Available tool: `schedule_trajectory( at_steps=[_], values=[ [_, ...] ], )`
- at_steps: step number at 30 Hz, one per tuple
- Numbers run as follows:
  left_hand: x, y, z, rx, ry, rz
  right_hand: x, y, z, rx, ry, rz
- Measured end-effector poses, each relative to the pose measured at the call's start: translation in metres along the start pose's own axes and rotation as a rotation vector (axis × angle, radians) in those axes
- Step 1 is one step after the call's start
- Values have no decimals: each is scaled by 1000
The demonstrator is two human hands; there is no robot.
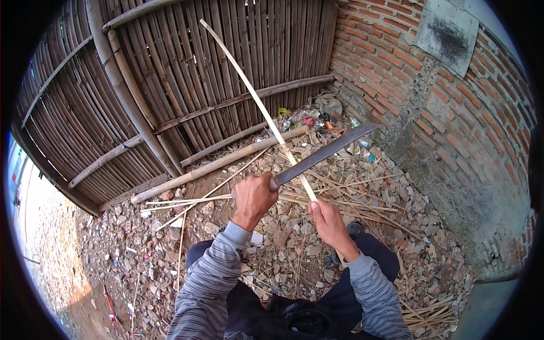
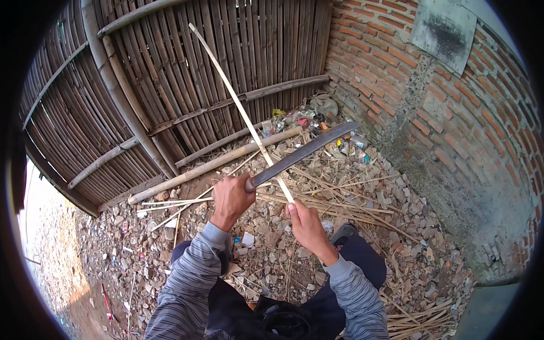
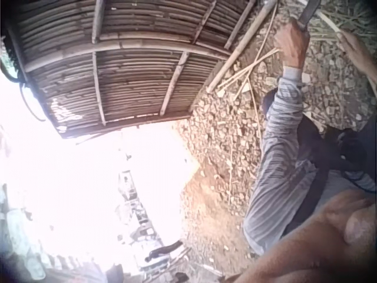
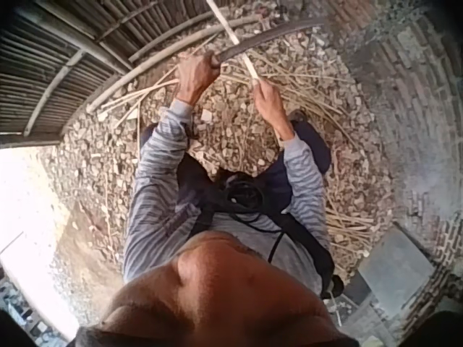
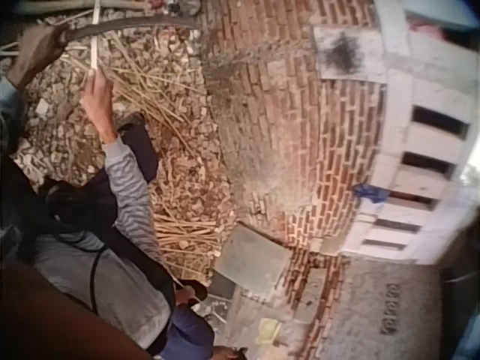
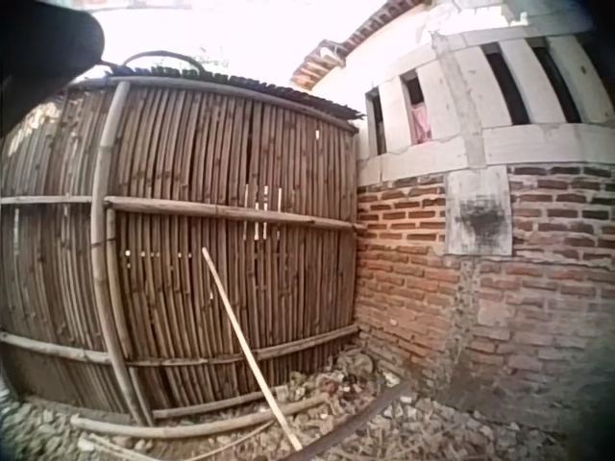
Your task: The person splits, shaves, and trims bamboo strips using a machete.
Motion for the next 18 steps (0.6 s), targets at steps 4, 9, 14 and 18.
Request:
schedule_trajectory(
  at_steps=[4,9,14,18],
  values=[
    [-6,17,-9,-67,-67,34,4,-18,4,102,68,-18],
    [28,-18,20,3,159,77,2,-22,-2,59,19,-69],
    [21,-2,7,21,89,24,1,-13,-1,104,69,-80],
    [3,14,-3,-32,-29,13,5,-12,7,90,82,-22]
  ],
)
Point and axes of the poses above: each hand's wrist, its own z-axis towards the middle knuckle, its own x-axis out of the back of the hand, y = z × x, the point moved 7 cm from there along z, towards the middle knuckle, and after that the axes turned 11 degrees about -y, right-handed, at the moved point
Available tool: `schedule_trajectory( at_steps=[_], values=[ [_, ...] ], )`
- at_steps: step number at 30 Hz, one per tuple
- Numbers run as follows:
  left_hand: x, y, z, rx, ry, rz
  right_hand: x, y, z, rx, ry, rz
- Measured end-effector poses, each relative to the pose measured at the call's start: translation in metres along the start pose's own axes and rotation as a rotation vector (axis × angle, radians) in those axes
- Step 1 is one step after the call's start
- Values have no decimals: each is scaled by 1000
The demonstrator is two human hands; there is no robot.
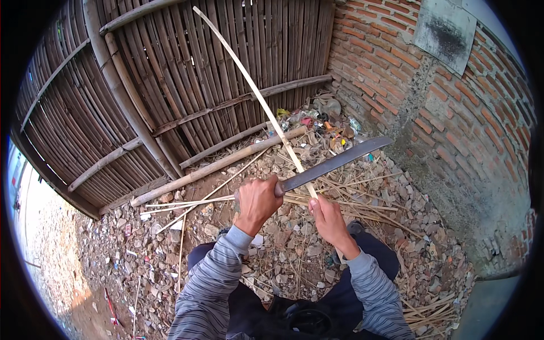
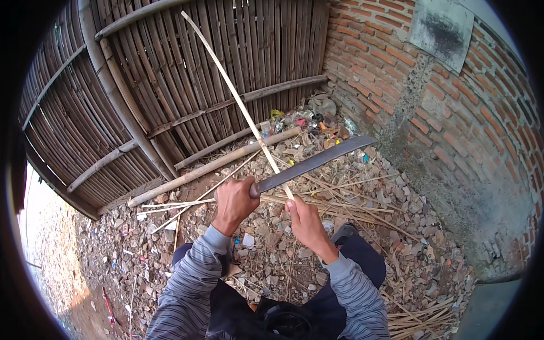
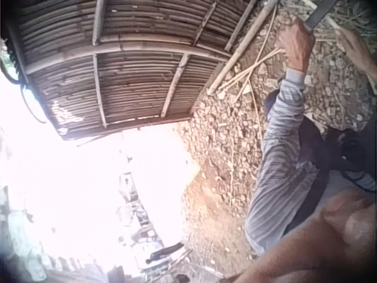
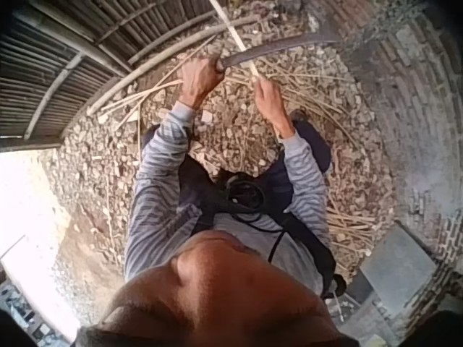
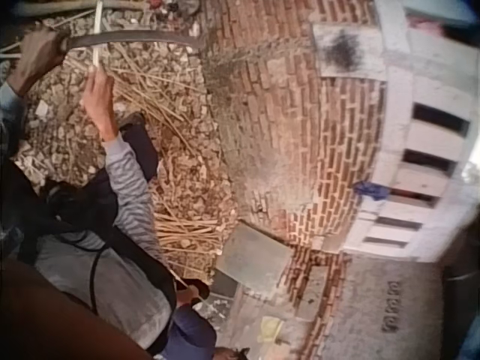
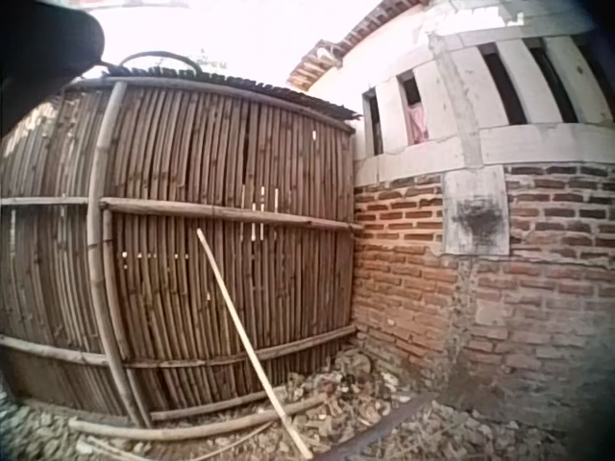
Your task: The person splits, shaves, and trims bamboo strips using a machete.
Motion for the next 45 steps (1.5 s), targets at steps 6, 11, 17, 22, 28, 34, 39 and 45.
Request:
schedule_trajectory(
  at_steps=[6,11,17,22,28,34,39,45],
  values=[
    [23,-38,27,88,119,52,1,-10,-10,-78,-99,8],
    [13,-13,10,55,143,17,-4,3,-8,-25,-14,-48],
    [-6,8,3,-37,-92,64,2,0,-3,-4,8,-94],
    [24,-30,27,90,134,67,5,-5,-11,-25,-56,-47],
    [7,5,6,-19,36,-32,4,0,0,-64,-43,-41],
    [28,-32,34,14,123,48,9,-12,-9,25,0,-20],
    [16,-29,20,57,172,66,3,0,-7,-73,-63,-69],
    [-16,10,4,-93,-49,23,3,3,1,-9,-16,-75]
  ],
)
Point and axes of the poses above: each hand's wrist, its own z-axis towards the middle knuckle, its own x-axis out of the back of the hand, y = z × x, the point moved 7 cm from there along z, towards the middle knuckle, and after that the axes turned 11 degrees about -y, right-handed, at the moved point
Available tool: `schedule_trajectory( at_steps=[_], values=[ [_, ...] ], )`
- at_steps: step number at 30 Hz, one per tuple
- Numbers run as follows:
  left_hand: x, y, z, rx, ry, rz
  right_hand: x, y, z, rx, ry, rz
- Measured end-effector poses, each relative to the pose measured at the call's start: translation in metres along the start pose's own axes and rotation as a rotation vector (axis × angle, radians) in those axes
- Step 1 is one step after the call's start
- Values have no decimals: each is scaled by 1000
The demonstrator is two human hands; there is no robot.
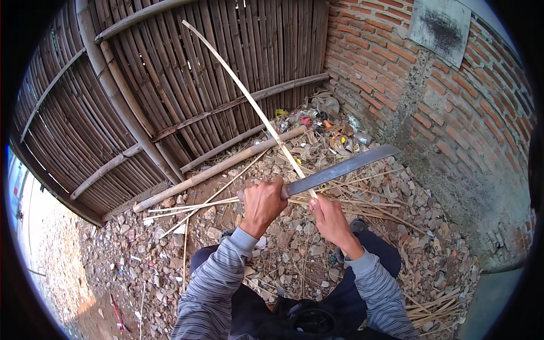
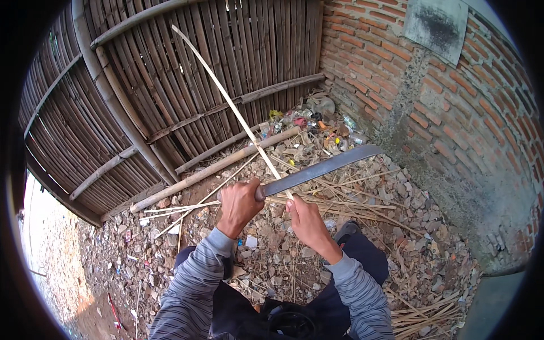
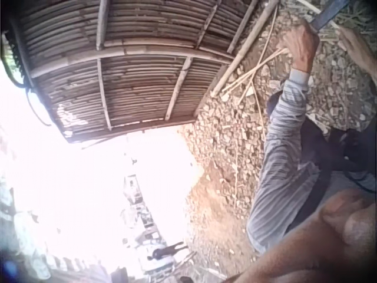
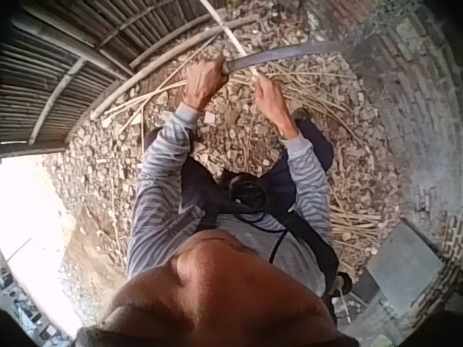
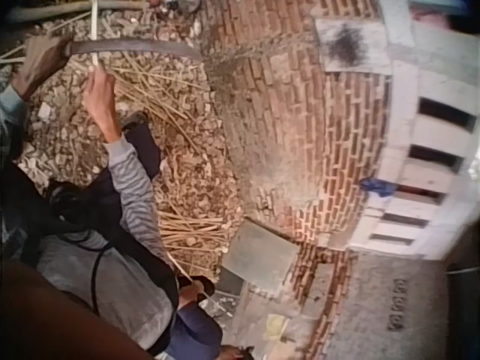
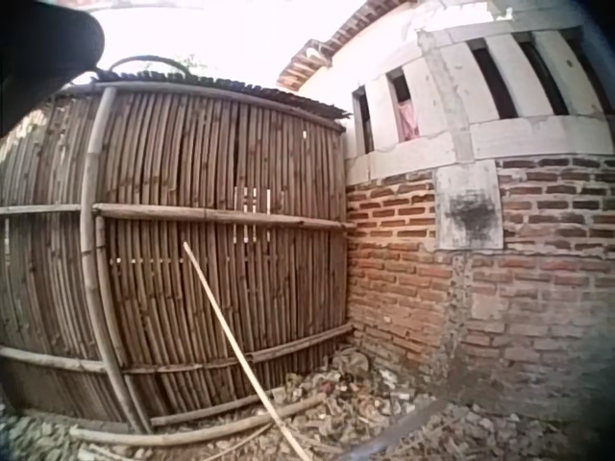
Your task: The person splits, shaves, and trims bamboo strips using a machete.
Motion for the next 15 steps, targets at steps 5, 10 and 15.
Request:
schedule_trajectory(
  at_steps=[5,10,15],
  values=[
    [59,-85,29,290,252,117,9,-6,-31,-34,-56,19],
    [70,-137,8,463,285,42,9,6,-35,-14,-47,33],
    [63,-123,1,391,292,61,11,-5,-25,-78,-98,61]
  ],
)
Point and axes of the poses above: each hand's wrist, its own z-axis towards the middle knuckle, its own x-axis out of the back of the hand, y = z × x, the point moved 7 cm from there along z, towards the middle knuckle, and after that the axes turned 11 degrees about -y, right-handed, at the moved point
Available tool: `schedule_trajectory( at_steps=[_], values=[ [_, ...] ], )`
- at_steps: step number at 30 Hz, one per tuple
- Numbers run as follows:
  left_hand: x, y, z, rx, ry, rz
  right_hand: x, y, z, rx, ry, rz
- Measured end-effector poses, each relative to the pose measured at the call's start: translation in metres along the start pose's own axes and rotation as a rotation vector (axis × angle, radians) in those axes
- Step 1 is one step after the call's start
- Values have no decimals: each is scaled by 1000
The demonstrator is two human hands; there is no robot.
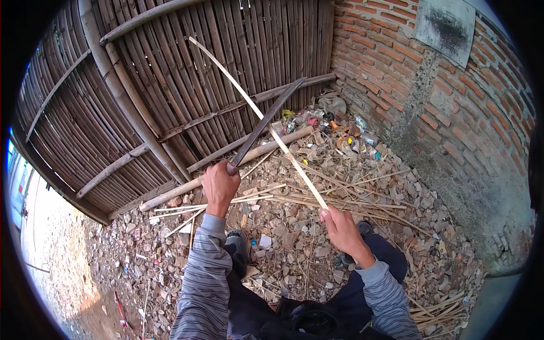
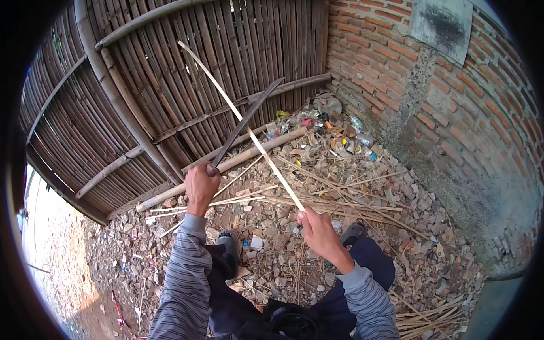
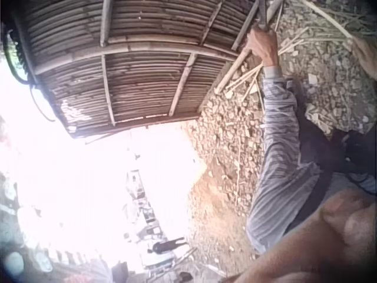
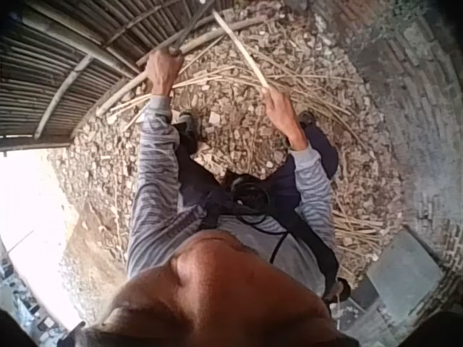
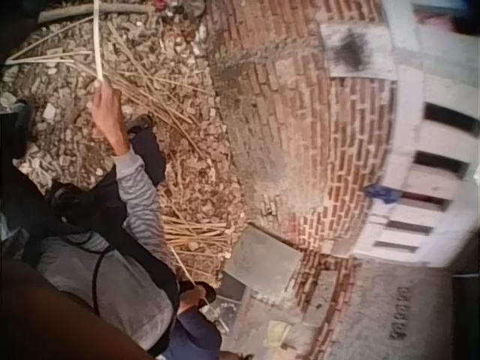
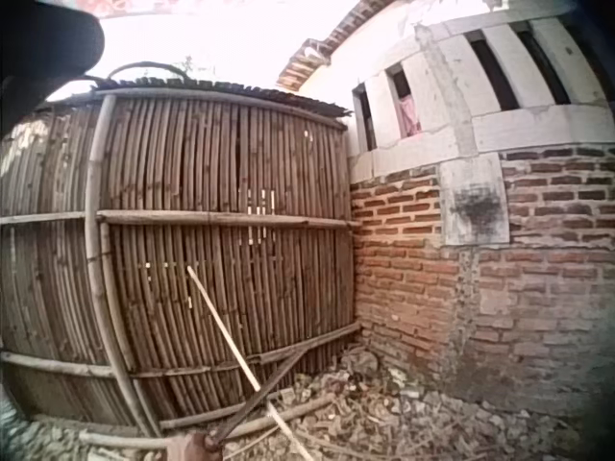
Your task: The person splits, shaves, and trims bamboo strips using a machete.
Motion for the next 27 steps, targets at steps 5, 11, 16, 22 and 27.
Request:
schedule_trajectory(
  at_steps=[5,11,16,22,27],
  values=[
    [-16,23,-16,-162,-106,23,4,2,3,28,58,-2],
    [-28,55,-44,-282,-226,-81,10,3,5,-23,99,21],
    [-28,72,-57,-379,-247,-41,13,1,4,32,153,-41],
    [-25,53,-39,-297,-138,-140,9,9,0,10,178,34],
    [-31,47,-40,-260,-191,-138,12,-1,3,0,165,-23]
  ],
)
Point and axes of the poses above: each hand's wrist, its own z-axis towards the middle knuckle, its own x-axis out of the back of the hand, y = z × x, the point moved 7 cm from there along z, towards the middle knuckle, and after that the axes turned 11 degrees about -y, right-handed, at the moved point
